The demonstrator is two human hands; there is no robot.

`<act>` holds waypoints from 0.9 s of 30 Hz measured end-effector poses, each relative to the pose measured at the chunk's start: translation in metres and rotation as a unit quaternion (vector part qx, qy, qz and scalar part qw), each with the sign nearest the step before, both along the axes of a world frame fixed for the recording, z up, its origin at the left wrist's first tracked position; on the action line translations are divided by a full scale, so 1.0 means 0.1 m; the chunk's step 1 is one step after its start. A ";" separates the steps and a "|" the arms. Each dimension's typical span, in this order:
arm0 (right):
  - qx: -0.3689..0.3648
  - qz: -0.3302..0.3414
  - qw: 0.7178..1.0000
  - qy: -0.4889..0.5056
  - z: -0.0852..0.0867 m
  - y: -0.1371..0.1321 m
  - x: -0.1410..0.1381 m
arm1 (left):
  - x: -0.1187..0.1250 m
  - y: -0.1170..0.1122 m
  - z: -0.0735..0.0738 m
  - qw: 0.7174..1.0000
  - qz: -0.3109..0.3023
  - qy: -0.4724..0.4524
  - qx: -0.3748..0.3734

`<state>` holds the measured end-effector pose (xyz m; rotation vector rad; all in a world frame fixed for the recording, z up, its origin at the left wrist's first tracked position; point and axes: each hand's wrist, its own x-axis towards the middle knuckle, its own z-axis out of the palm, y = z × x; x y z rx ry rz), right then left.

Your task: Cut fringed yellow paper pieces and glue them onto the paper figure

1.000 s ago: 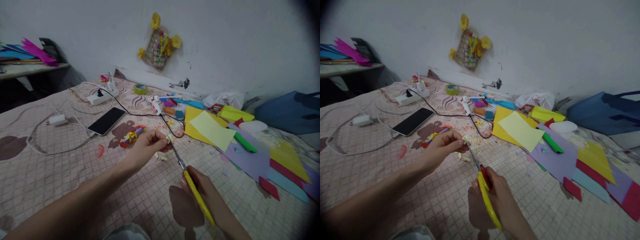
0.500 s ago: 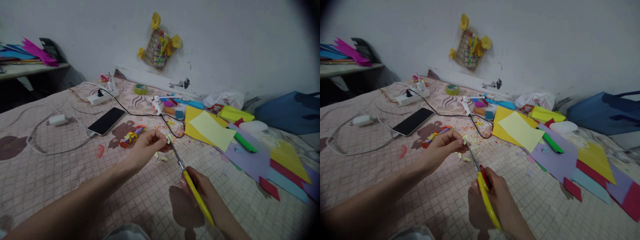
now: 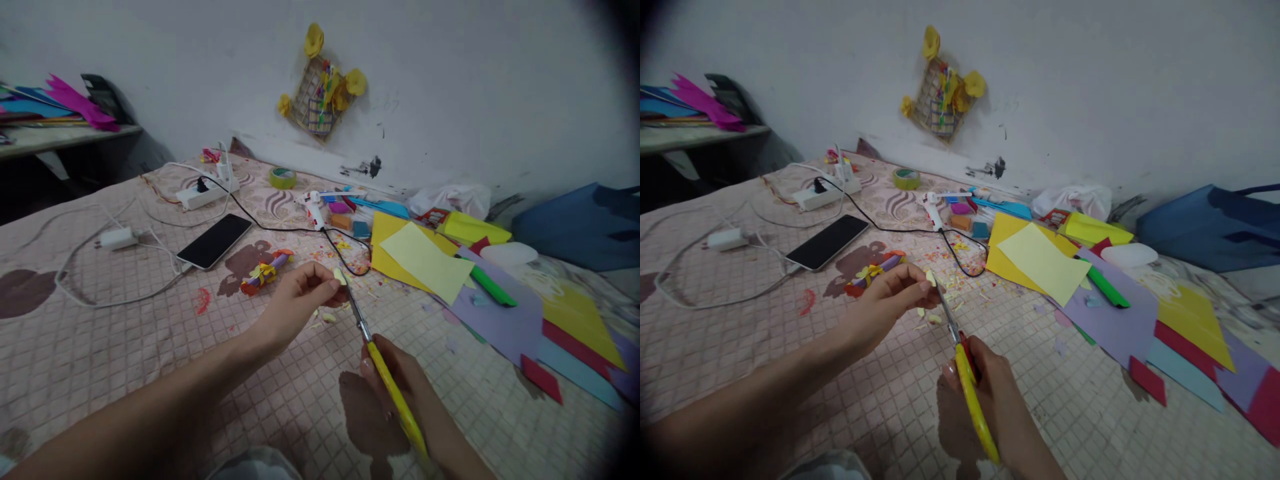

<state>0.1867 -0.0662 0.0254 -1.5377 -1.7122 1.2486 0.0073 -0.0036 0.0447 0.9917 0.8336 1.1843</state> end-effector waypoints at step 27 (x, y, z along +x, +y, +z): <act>0.043 0.005 0.997 -0.070 -0.03 0.00 -0.02 | -0.03 0.02 0.03 0.999 0.019 0.042 0.008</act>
